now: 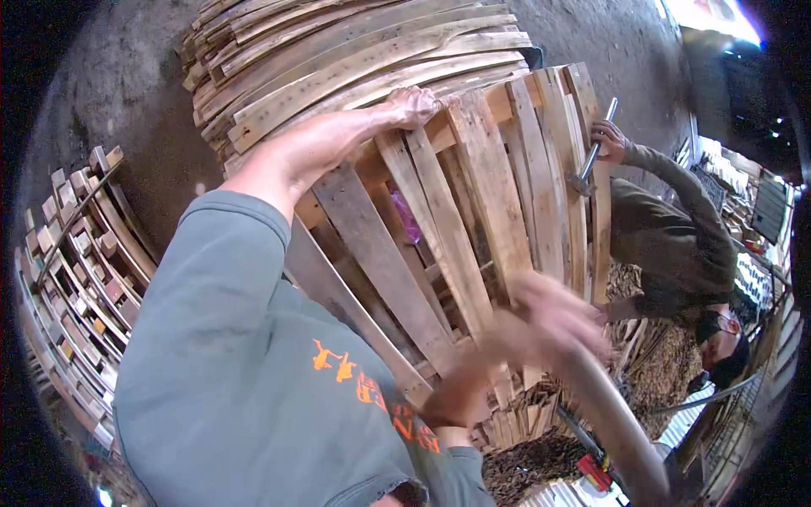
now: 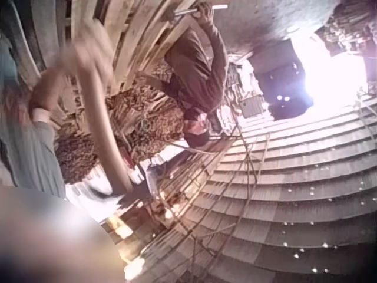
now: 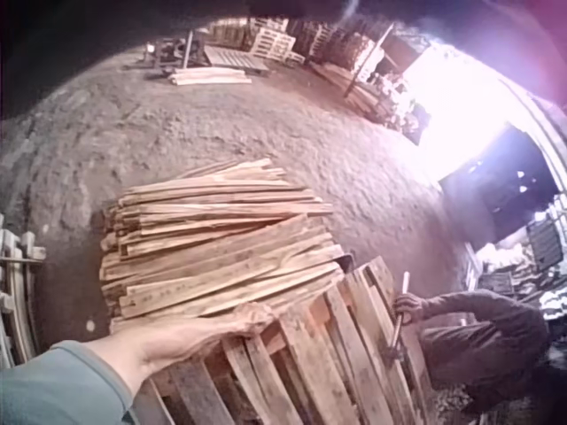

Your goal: Assembling wooden pallets by hammering nails into wooden slats on a workshop floor.

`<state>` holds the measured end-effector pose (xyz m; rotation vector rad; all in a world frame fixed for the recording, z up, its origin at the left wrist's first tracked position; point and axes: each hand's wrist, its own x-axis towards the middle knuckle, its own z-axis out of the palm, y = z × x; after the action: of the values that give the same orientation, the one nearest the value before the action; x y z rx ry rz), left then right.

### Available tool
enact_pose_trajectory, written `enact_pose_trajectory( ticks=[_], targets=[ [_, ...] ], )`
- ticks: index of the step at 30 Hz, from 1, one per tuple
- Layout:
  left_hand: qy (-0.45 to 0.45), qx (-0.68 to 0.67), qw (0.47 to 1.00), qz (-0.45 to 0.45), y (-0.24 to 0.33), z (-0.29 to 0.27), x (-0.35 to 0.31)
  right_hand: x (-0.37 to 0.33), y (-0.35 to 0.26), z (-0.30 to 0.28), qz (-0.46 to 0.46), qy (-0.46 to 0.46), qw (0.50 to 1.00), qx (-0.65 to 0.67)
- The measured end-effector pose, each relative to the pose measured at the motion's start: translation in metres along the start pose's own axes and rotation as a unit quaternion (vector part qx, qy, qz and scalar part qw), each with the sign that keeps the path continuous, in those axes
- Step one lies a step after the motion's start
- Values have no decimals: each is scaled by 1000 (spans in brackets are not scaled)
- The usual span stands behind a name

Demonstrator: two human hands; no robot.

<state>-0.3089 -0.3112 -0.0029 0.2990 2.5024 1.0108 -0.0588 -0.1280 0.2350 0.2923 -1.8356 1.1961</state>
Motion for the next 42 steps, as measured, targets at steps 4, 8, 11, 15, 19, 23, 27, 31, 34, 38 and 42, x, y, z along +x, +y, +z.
enact_pose_trajectory(
  ticks=[4,8,11,15,19,23,27,31,34,38,42],
  targets=[
    [18,32,999,22,-12,13,6,-154,39,50,534,-330,773,-93],
    [37,101,992,60,-10,10,-4,-125,-3,40,603,-297,732,-113],
    [81,6,996,-37,-11,24,16,-150,-5,15,646,-253,712,-107],
    [416,-247,834,-265,-99,33,26,-166,-12,3,653,-313,683,-98],
    [139,-585,750,-276,-56,8,-20,-159,-7,2,664,-262,689,-125],
    [107,-686,696,-183,-28,-19,-96,-168,-12,10,660,-246,702,-102],
    [52,-633,767,-91,-17,-18,-130,-169,-13,14,660,-237,708,-81],
    [82,-565,821,10,-6,-8,-141,-178,-7,8,646,-242,720,-70],
    [118,-408,900,100,-2,-10,-143,-181,-5,7,642,-241,725,-66],
    [127,-223,954,153,-13,-5,-142,-179,-7,8,636,-248,728,-61],
    [130,12,967,219,-31,-11,-138,-179,-6,8,641,-247,725,-52]
  ],
)
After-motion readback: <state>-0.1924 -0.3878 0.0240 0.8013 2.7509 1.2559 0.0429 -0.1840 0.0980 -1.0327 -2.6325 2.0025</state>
